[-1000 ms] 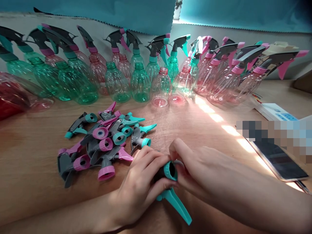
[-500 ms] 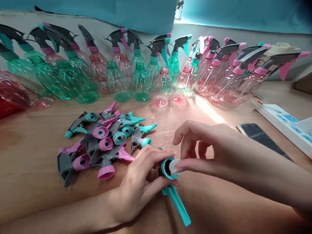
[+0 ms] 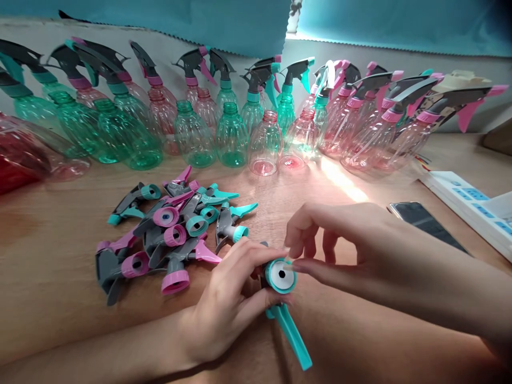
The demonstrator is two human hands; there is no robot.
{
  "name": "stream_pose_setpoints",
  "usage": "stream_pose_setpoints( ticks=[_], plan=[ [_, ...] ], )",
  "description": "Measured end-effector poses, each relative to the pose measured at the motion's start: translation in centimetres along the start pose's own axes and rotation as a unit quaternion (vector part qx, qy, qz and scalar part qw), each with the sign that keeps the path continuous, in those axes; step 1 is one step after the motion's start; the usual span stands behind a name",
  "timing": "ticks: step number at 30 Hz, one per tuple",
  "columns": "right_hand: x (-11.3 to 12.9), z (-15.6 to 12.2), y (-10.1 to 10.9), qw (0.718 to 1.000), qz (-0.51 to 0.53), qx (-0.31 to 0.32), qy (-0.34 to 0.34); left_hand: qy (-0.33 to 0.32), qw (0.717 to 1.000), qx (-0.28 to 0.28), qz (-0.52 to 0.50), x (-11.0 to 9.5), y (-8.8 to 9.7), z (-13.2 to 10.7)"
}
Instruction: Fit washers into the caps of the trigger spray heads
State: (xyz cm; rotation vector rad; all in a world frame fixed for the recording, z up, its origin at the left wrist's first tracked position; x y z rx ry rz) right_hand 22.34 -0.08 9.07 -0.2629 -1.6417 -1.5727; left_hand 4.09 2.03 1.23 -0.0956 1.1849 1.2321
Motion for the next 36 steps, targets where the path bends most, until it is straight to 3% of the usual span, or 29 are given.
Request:
stream_pose_setpoints(
  ticks=[16,36],
  plan=[
    [0.3,-1.0,-0.5,0.995,-0.062,0.08,0.004,0.014,1.0,0.008,-0.021,0.0,0.1,0.2],
    [0.0,-0.5,-1.4,0.999,-0.033,0.009,0.022,0.005,1.0,-0.01,0.017,0.1,0.0,0.3]
  ],
)
Point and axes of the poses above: each hand's wrist, its own z-axis towards the middle knuckle, its own y-axis out of the back of the hand, x = y × z, the point moved 2 cm from there along z, towards the middle knuckle, and after that the axes turned 3 degrees about z, right-handed, at the moved point
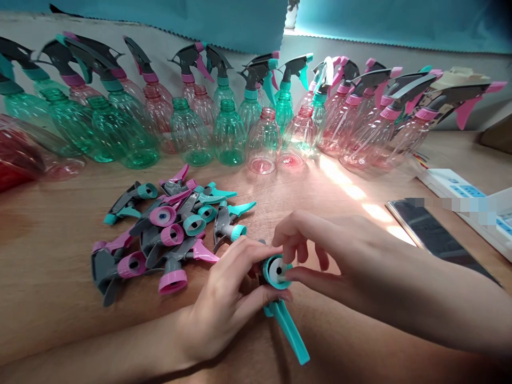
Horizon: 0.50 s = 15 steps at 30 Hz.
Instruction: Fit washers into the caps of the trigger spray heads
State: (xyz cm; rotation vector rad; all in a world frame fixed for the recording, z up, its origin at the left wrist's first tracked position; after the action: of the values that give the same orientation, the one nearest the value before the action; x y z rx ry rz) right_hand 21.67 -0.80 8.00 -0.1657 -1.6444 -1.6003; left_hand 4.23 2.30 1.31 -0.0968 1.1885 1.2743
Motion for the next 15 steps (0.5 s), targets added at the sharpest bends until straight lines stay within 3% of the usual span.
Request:
stream_pose_setpoints(
  ticks=[15],
  plan=[
    [0.3,-0.04,-0.19,1.0,-0.009,-0.004,0.016,-0.003,1.0,0.009,-0.004,0.14,-0.02,-0.15]
  ],
)
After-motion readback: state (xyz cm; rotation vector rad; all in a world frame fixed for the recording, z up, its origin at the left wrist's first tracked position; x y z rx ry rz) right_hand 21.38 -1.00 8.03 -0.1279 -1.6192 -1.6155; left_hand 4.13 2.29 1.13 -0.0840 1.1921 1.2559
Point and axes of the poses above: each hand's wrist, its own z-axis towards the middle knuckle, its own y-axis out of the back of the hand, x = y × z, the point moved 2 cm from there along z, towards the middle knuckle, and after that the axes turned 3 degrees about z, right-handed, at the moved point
